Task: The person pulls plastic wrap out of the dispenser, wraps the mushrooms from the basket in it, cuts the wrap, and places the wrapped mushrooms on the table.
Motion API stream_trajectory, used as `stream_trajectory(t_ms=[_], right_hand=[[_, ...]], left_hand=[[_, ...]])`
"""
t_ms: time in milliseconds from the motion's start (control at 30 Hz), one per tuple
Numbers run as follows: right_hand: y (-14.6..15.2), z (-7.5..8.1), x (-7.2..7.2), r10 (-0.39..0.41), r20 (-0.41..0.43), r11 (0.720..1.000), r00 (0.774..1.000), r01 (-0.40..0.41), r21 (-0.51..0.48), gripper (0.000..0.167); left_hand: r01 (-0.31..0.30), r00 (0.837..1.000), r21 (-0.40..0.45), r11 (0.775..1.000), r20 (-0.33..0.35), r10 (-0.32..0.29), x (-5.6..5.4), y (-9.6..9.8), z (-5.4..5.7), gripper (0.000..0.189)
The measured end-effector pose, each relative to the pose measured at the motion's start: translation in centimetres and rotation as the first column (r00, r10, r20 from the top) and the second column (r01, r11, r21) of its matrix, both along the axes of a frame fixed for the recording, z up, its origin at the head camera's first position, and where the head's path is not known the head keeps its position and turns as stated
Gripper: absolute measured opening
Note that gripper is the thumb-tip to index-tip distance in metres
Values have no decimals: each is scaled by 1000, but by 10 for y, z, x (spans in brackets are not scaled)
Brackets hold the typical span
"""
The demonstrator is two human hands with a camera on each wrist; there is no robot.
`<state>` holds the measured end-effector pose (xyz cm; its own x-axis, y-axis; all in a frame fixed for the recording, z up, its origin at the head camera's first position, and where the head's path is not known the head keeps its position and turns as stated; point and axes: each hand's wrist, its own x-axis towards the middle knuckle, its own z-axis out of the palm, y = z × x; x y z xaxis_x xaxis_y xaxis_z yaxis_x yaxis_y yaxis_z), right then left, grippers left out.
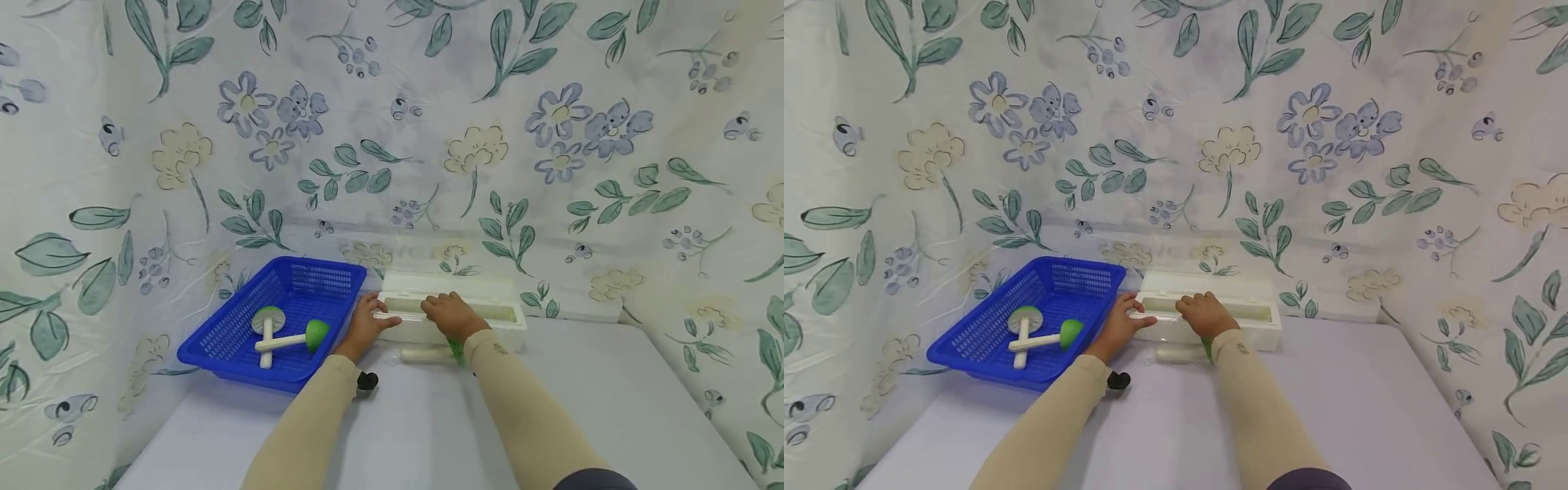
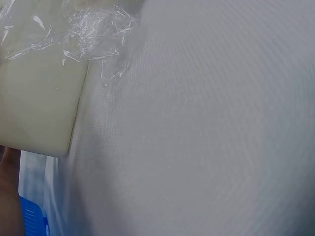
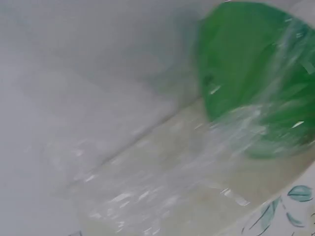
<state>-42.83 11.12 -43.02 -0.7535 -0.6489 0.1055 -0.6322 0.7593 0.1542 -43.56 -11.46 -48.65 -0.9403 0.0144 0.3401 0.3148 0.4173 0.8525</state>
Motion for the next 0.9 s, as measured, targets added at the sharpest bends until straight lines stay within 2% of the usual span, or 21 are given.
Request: stream_trajectory(t_ms=[233,433,667,900], right_hand=[[22,3,4,-6,-27,1000,1000,6,6,8],[53,4,14,-19,-26,1000,999,18,-20,5],[100,-1,23,-31,-78,997,996,25,-75,11],[117,-7,25,-4,-129,996,992,-8,-93,13]], left_hand=[[-1,1000,5,1000,21,1,-2,-5,-1,34],[16,999,1,1000,41,-17,-4,-1,-3,33],[-10,999,-7,1000,34,10,-4,0,-1,34],[-4,998,-27,1000,65,6,-1,1,1,33]])
